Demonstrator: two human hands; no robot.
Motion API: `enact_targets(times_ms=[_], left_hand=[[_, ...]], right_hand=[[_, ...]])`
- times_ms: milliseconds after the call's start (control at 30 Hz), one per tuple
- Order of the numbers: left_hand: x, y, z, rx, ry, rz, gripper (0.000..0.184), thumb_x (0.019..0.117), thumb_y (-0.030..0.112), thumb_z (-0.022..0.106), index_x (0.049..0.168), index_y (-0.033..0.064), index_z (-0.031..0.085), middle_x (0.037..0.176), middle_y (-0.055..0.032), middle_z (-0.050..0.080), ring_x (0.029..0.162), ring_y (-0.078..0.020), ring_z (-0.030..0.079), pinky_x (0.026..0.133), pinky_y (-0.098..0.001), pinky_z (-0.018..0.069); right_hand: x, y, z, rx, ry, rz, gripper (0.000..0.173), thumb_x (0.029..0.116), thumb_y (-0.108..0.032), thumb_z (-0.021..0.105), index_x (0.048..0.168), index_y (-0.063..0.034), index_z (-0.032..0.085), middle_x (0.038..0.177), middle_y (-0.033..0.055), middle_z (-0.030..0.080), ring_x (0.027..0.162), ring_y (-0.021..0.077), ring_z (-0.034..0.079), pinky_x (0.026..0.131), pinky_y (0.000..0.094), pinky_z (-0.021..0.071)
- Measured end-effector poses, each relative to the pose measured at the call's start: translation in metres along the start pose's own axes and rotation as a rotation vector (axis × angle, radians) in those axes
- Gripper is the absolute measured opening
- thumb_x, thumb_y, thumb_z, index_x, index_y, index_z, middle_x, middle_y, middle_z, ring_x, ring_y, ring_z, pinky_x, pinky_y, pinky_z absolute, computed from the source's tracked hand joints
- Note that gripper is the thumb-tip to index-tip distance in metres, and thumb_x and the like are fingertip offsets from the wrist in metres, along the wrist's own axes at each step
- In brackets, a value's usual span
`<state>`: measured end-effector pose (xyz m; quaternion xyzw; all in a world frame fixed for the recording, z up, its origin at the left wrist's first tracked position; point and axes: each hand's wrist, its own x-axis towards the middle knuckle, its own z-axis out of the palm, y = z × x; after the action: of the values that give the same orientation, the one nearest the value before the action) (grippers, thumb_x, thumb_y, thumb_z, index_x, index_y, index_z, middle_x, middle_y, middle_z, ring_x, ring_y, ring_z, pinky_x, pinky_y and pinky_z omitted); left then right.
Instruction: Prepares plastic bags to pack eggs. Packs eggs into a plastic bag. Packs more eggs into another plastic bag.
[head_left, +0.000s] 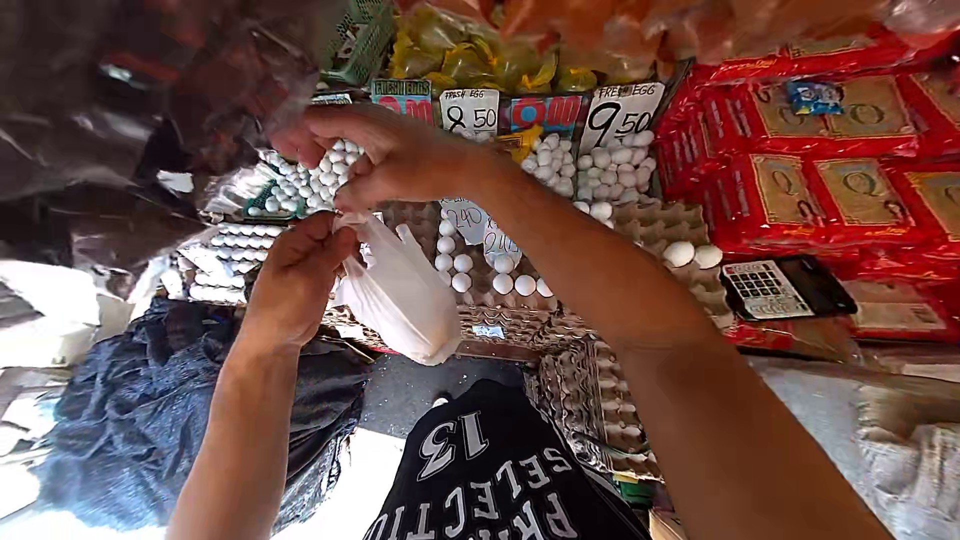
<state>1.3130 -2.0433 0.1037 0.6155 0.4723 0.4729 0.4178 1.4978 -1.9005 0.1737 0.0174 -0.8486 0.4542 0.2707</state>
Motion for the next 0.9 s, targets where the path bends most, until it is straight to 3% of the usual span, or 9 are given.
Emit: enact_targets(times_ms=[100, 200, 267, 367, 433, 500, 667, 767, 900], left_hand=[[-0.026, -0.030, -0.018, -0.005, 0.074, -0.078, 0.018, 0.1068, 0.019, 0.050, 0.110, 0.0141, 0.066, 0.097, 0.0009, 0.068, 0.086, -0.0099, 0.066, 0.082, -0.0314, 0.0579], [-0.057, -0.070, -0.035, -0.019, 0.118, -0.081, 0.018, 0.1052, 0.012, 0.050, 0.104, 0.0065, 0.068, 0.092, -0.0060, 0.070, 0.085, -0.0157, 0.067, 0.084, -0.0363, 0.0571], [-0.076, -0.094, -0.045, -0.062, 0.155, -0.054, 0.020, 0.1057, 0.010, 0.050, 0.101, 0.0025, 0.069, 0.090, -0.0078, 0.070, 0.085, -0.0172, 0.067, 0.086, -0.0365, 0.0571], [-0.107, -0.122, -0.056, -0.117, 0.189, -0.035, 0.022, 0.1057, 0.010, 0.050, 0.101, 0.0020, 0.069, 0.090, -0.0086, 0.072, 0.083, -0.0183, 0.069, 0.085, -0.0377, 0.0589], [-0.133, -0.136, -0.064, -0.131, 0.196, -0.052, 0.020, 0.1049, 0.012, 0.052, 0.103, 0.0031, 0.070, 0.090, -0.0088, 0.072, 0.081, -0.0186, 0.069, 0.084, -0.0371, 0.0593], [-0.159, -0.148, -0.071, -0.152, 0.216, -0.099, 0.019, 0.1041, 0.015, 0.054, 0.105, 0.0074, 0.071, 0.091, -0.0058, 0.073, 0.081, -0.0164, 0.070, 0.083, -0.0349, 0.0600], [-0.210, -0.189, -0.087, -0.238, 0.256, -0.257, 0.024, 0.1029, 0.006, 0.046, 0.105, 0.0126, 0.069, 0.088, 0.0009, 0.075, 0.083, -0.0128, 0.072, 0.083, -0.0342, 0.0604], [-0.222, -0.207, -0.090, -0.230, 0.222, -0.320, 0.022, 0.1014, 0.003, 0.048, 0.102, 0.0092, 0.069, 0.084, 0.0002, 0.074, 0.077, -0.0120, 0.070, 0.079, -0.0323, 0.0604], [-0.228, -0.217, -0.092, -0.190, 0.141, -0.388, 0.021, 0.1001, 0.003, 0.048, 0.095, 0.0076, 0.068, 0.076, 0.0003, 0.070, 0.070, -0.0101, 0.066, 0.072, -0.0290, 0.0579]], right_hand=[[-0.027, 0.088, -0.005, -0.286, 0.200, 0.336, 0.036, 0.0894, -0.013, 0.077, 0.123, -0.0021, 0.068, 0.116, 0.0111, 0.071, 0.103, 0.0203, 0.069, 0.090, 0.0395, 0.0594], [-0.075, 0.172, 0.021, -0.714, 0.278, 0.980, 0.055, 0.0785, -0.046, 0.083, 0.109, -0.0010, 0.071, 0.118, 0.0274, 0.066, 0.113, 0.0465, 0.062, 0.089, 0.0708, 0.0502], [-0.105, 0.214, 0.050, -0.823, 0.279, 1.253, 0.058, 0.0754, -0.041, 0.083, 0.114, 0.0010, 0.071, 0.143, 0.0336, 0.049, 0.135, 0.0554, 0.041, 0.101, 0.0781, 0.0356], [-0.133, 0.242, 0.075, -0.927, 0.417, 1.294, 0.036, 0.0852, -0.028, 0.072, 0.114, -0.0055, 0.074, 0.143, 0.0267, 0.053, 0.136, 0.0498, 0.044, 0.100, 0.0726, 0.0397], [-0.137, 0.230, 0.076, -0.908, 0.623, 1.256, 0.031, 0.0947, -0.029, 0.060, 0.117, -0.0109, 0.073, 0.124, 0.0185, 0.069, 0.123, 0.0402, 0.061, 0.098, 0.0648, 0.0458], [-0.145, 0.191, 0.059, -0.773, 0.891, 1.227, 0.030, 0.0973, -0.031, 0.057, 0.115, -0.0140, 0.073, 0.100, 0.0148, 0.076, 0.098, 0.0365, 0.072, 0.083, 0.0626, 0.0554], [-0.248, 0.076, 0.013, -0.765, 1.316, 1.300, 0.034, 0.0986, -0.031, 0.059, 0.124, -0.0128, 0.071, 0.107, 0.0168, 0.074, 0.098, 0.0387, 0.071, 0.083, 0.0660, 0.0547], [-0.309, 0.044, 0.002, -1.128, 1.333, 1.480, 0.037, 0.1010, -0.032, 0.049, 0.127, -0.0138, 0.069, 0.114, 0.0212, 0.073, 0.107, 0.0451, 0.069, 0.087, 0.0693, 0.0515], [-0.357, 0.065, 0.019, -1.478, 1.029, 1.445, 0.035, 0.1048, -0.031, 0.046, 0.119, -0.0126, 0.072, 0.118, 0.0171, 0.073, 0.117, 0.0422, 0.064, 0.100, 0.0645, 0.0444]])
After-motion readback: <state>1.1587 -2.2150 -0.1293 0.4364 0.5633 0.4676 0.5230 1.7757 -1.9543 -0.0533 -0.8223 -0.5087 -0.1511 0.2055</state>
